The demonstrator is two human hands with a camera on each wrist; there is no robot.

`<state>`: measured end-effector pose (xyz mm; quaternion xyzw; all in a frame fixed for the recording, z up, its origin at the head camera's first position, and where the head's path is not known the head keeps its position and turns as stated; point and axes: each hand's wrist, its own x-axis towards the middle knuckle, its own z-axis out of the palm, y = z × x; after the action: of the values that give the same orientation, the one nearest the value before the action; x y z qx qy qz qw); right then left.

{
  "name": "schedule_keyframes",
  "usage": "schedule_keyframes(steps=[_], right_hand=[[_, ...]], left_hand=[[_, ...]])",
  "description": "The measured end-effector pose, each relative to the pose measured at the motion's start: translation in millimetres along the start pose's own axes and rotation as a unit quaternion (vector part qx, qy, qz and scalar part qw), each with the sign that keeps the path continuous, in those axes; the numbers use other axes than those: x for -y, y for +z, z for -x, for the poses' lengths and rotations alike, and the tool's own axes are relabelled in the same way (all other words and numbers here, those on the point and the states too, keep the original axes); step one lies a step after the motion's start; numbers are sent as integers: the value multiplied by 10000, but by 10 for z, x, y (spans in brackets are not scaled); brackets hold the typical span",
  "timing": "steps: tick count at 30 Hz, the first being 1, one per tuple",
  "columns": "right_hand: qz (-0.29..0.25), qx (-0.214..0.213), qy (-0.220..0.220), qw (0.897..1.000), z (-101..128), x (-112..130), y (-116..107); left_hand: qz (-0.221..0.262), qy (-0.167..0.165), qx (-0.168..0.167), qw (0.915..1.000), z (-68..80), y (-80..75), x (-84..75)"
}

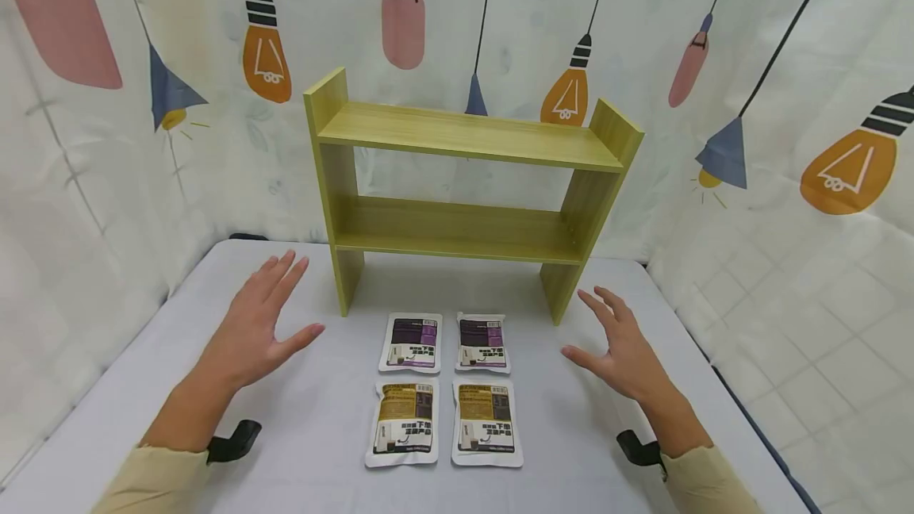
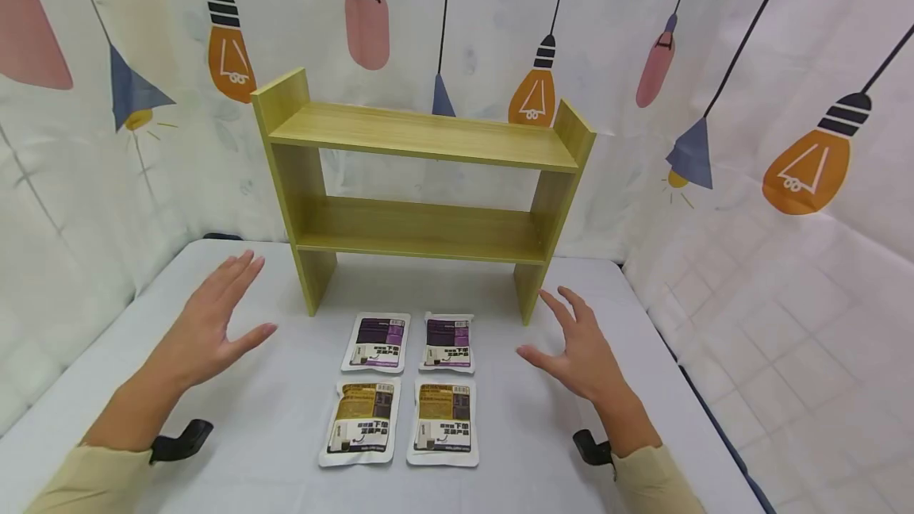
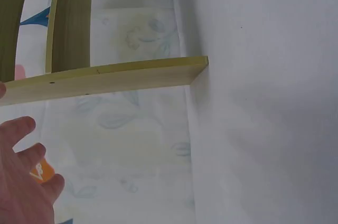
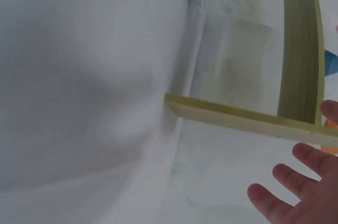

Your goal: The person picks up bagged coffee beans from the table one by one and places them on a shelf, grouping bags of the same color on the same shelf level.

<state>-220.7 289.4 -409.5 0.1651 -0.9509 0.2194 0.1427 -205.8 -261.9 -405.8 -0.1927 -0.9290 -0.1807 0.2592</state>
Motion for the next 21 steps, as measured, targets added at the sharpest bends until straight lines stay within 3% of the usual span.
schedule_keyframes(steps=[7, 11, 15, 21], right_hand=[[-577, 69, -17, 9983, 12, 96, 174], [-931, -64, -15, 9956, -8, 175, 258], [-1189, -216, -143, 9926, -47, 253, 338], [-1538, -187, -294, 9875, -98, 364, 465]], left_hand=[[391, 249, -474, 9978, -53, 43, -95], [559, 326, -568, 9963, -125, 65, -129], [812, 312, -696, 9938, -199, 88, -140], [1325, 149, -1202, 9838, -341, 126, -140]])
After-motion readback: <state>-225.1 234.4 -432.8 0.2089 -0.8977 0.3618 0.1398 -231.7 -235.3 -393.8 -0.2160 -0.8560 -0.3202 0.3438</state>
